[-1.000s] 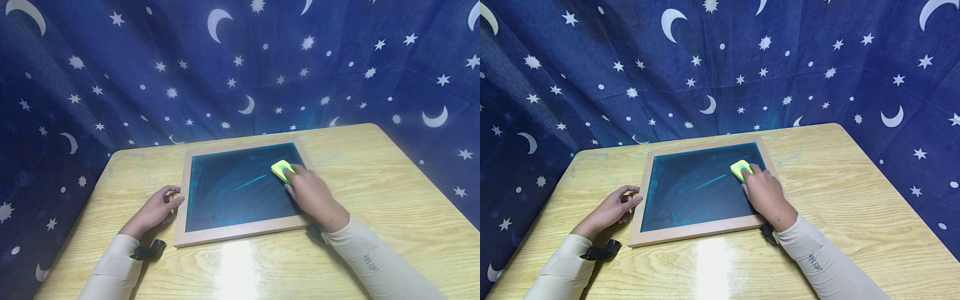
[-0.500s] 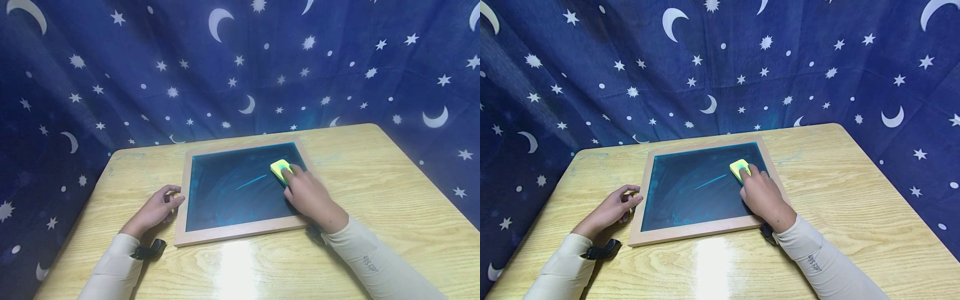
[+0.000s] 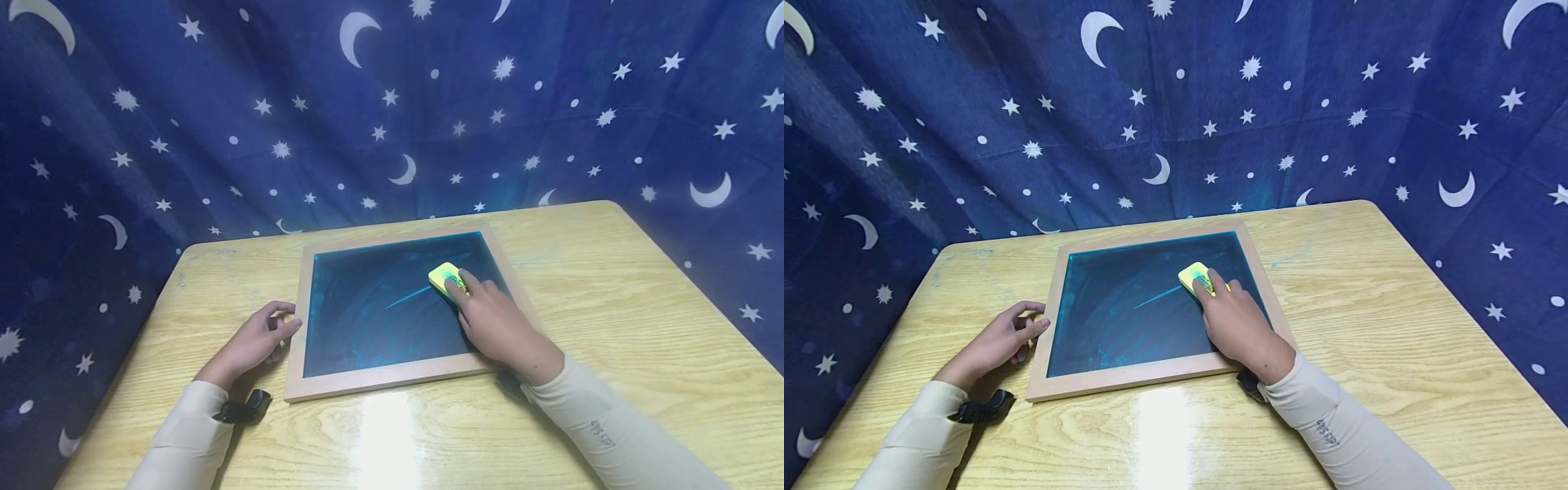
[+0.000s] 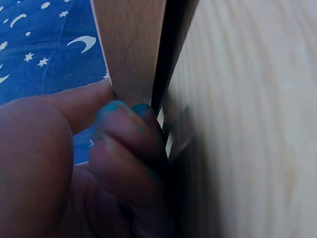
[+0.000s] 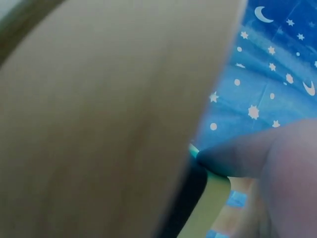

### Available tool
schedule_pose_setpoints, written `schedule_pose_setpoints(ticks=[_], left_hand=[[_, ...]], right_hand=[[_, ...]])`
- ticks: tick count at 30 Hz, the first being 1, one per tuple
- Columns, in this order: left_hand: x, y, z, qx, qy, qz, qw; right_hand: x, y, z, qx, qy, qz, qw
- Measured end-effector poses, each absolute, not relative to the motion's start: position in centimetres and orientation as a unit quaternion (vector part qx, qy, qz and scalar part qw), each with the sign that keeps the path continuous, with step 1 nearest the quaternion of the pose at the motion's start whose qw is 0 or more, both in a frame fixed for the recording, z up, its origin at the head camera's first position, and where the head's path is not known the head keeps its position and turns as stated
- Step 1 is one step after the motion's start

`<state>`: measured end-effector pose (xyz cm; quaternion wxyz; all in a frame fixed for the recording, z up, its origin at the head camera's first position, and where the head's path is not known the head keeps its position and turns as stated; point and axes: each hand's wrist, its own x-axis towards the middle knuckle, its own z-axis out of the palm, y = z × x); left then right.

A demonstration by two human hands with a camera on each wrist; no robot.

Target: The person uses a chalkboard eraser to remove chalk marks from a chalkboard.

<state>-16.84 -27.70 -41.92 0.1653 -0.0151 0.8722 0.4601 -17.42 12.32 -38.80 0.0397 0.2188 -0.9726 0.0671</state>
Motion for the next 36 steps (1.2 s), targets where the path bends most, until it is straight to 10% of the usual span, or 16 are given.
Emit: schedule_pose_setpoints(ticks=[36], left_hand=[[-16.8,-27.7,-41.9,-0.020,0.885,0.438,0.156]], right_hand=[[-11.6,7.8,-38.6,0.365,-0.927,0.088,0.011]])
